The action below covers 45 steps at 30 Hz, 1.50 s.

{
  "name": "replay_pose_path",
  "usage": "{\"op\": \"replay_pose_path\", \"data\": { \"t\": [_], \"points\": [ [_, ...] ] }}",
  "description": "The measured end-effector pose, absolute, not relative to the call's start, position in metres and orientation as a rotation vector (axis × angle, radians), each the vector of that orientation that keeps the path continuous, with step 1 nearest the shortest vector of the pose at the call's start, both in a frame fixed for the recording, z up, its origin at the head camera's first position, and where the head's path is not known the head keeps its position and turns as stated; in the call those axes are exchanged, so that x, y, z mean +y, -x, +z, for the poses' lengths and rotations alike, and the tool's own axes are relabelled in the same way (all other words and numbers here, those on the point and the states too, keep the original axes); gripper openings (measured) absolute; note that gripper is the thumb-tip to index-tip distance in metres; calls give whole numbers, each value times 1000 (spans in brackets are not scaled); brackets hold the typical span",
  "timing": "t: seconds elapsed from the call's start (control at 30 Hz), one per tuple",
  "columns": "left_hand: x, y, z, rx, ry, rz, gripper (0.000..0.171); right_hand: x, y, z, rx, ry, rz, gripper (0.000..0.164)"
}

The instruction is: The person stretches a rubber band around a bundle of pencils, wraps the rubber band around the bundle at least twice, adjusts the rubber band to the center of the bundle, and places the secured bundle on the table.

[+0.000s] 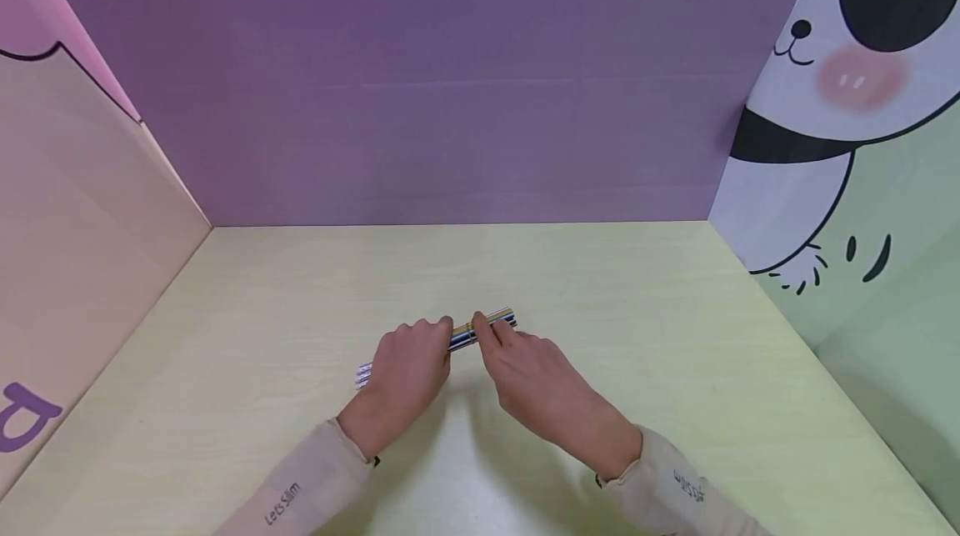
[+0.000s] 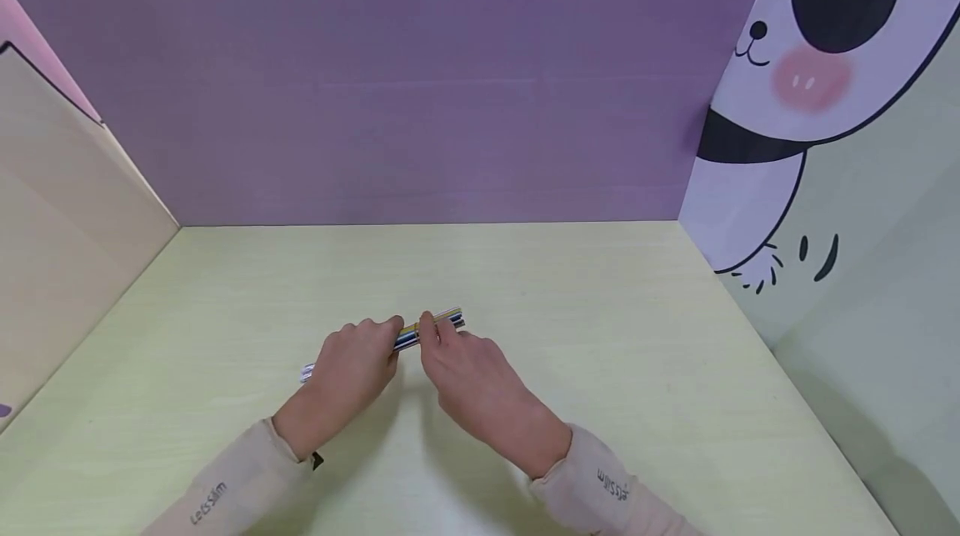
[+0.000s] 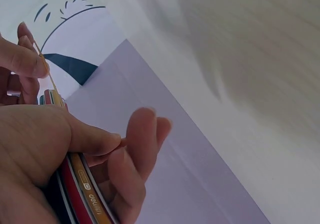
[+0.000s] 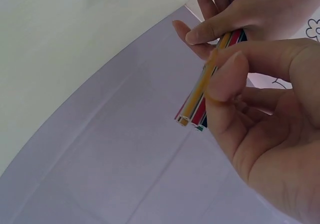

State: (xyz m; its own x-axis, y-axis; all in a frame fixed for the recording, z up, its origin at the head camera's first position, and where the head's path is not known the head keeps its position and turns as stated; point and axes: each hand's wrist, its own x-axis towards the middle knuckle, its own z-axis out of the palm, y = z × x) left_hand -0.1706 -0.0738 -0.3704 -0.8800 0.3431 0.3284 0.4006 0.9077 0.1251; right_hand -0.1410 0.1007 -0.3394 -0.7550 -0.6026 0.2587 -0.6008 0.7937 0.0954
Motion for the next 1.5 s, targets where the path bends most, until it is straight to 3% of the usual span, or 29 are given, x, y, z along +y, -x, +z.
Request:
{"op": "replay_pose_path", "data": {
  "t": [0.23, 0.43, 0.7, 1.1, 1.5],
  "points": [
    [-77, 174, -369, -2781, 556, -293, 15, 100, 139, -339, -2673, -952, -6, 58],
    [-84, 183, -371, -2826, 493, -282, 16, 97, 135, -339, -2450, -1108, 84, 12],
    [-90, 189, -366, -2850, 483, -391, 12, 96, 130, -334, -2259, -1313, 478, 11],
    [-93, 187, -353, -2776, 500, -474, 16, 98, 132, -333, -2319, -1238, 614, 11],
    [-100, 190, -346, -2749, 453, -516, 10, 103, 134, -326, -2366, -1248, 836, 9]
  ]
}}
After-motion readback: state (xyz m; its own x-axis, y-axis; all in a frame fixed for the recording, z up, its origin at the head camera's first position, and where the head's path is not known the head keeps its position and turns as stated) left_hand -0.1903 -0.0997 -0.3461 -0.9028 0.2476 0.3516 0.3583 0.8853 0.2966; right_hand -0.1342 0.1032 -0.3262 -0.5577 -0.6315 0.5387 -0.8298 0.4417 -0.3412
